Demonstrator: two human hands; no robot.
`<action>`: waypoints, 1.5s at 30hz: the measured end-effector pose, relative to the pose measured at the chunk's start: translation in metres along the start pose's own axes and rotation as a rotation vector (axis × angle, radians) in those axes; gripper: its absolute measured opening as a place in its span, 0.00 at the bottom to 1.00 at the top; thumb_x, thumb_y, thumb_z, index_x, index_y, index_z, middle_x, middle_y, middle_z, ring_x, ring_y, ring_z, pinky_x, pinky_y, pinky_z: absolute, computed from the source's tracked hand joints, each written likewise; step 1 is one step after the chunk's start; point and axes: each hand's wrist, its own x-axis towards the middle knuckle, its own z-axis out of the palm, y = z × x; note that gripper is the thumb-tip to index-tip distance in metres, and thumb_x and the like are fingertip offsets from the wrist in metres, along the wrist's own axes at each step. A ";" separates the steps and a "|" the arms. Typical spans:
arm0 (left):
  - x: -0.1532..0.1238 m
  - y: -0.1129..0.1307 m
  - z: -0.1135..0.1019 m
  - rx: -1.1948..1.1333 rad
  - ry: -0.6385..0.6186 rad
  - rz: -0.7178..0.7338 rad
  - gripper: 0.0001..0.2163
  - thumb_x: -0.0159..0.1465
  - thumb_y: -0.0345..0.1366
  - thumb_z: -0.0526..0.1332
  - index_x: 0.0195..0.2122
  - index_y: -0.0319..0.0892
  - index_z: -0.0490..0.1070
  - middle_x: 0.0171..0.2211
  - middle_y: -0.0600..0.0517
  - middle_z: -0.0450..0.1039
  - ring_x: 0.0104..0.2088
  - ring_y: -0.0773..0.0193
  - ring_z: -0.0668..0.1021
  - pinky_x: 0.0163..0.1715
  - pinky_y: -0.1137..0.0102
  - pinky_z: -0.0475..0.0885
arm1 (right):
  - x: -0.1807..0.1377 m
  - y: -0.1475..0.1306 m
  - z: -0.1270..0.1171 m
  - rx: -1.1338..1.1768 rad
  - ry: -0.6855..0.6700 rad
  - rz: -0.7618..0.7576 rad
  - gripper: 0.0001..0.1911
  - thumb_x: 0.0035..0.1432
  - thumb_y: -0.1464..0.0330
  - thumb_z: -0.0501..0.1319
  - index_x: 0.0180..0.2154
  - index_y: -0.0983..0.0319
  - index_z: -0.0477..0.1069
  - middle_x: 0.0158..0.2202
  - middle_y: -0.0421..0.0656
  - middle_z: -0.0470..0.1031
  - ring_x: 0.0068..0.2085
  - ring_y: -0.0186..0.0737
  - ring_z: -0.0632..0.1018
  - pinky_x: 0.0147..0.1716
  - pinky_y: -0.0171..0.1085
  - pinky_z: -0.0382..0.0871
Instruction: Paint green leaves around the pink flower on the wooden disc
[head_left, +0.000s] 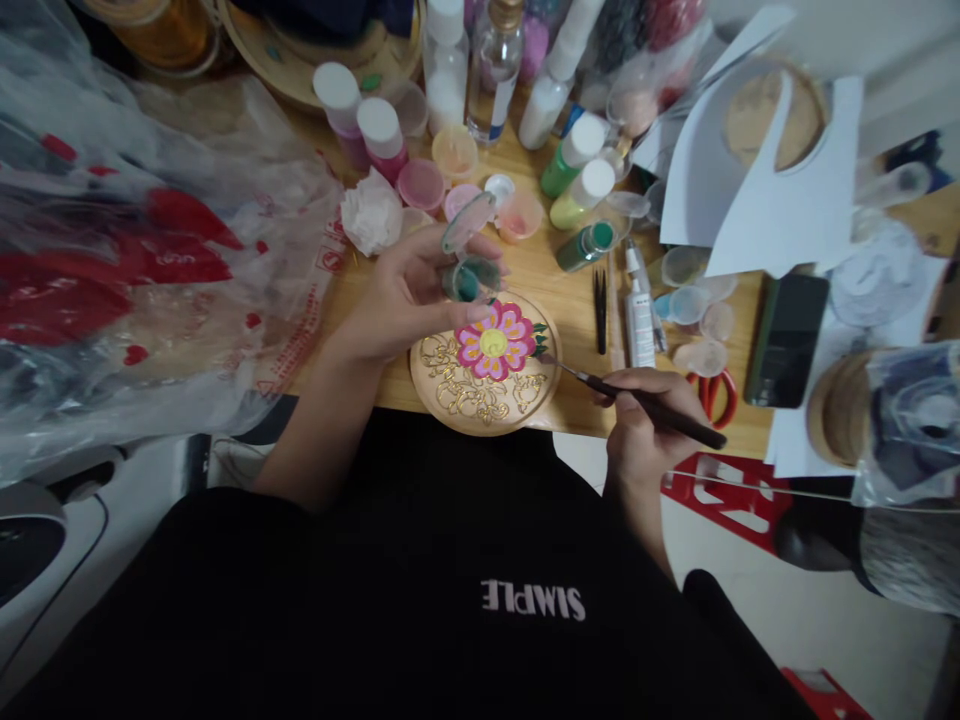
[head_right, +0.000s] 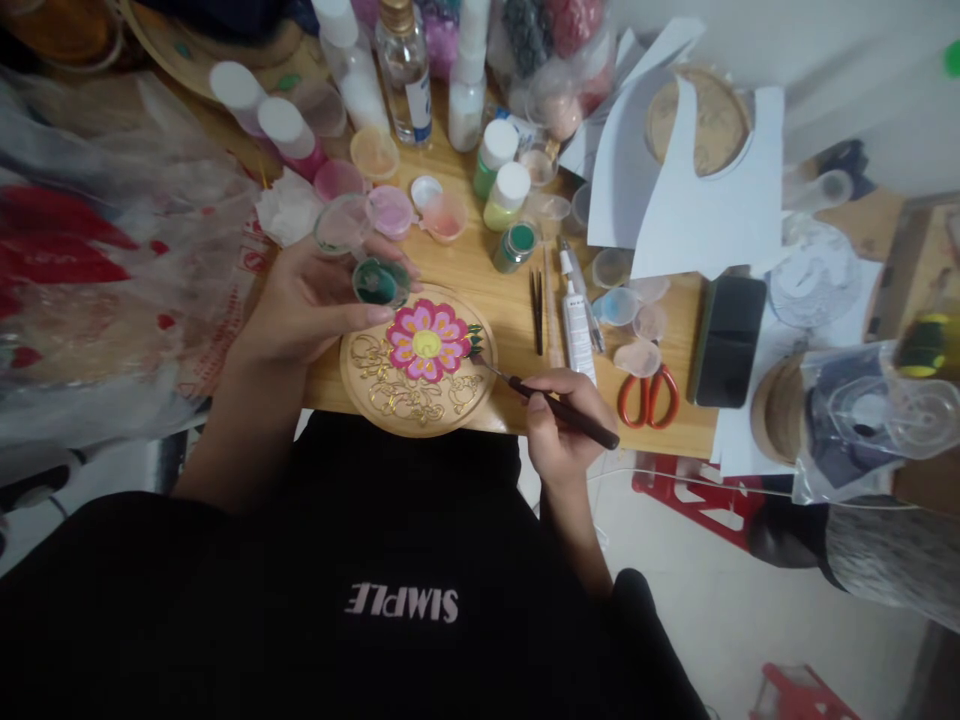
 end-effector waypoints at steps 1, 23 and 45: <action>0.000 0.000 0.000 -0.006 0.000 -0.003 0.22 0.45 0.37 0.78 0.41 0.43 0.76 0.37 0.50 0.79 0.49 0.50 0.80 0.48 0.57 0.78 | 0.000 0.000 0.000 0.001 0.002 -0.001 0.03 0.53 0.68 0.63 0.28 0.59 0.74 0.25 0.37 0.76 0.25 0.35 0.78 0.23 0.36 0.71; 0.000 0.001 -0.001 -0.009 -0.047 0.048 0.20 0.49 0.35 0.76 0.42 0.44 0.77 0.38 0.52 0.79 0.39 0.61 0.81 0.43 0.64 0.77 | 0.001 0.008 0.002 0.077 0.035 -0.037 0.02 0.55 0.68 0.64 0.31 0.59 0.75 0.23 0.35 0.75 0.24 0.34 0.77 0.23 0.35 0.69; 0.001 0.002 -0.001 -0.005 -0.041 0.033 0.21 0.47 0.36 0.78 0.41 0.44 0.77 0.37 0.52 0.78 0.38 0.60 0.81 0.42 0.63 0.77 | 0.002 0.009 0.000 0.063 0.041 -0.048 0.03 0.54 0.69 0.63 0.32 0.56 0.76 0.24 0.36 0.75 0.24 0.34 0.76 0.22 0.35 0.70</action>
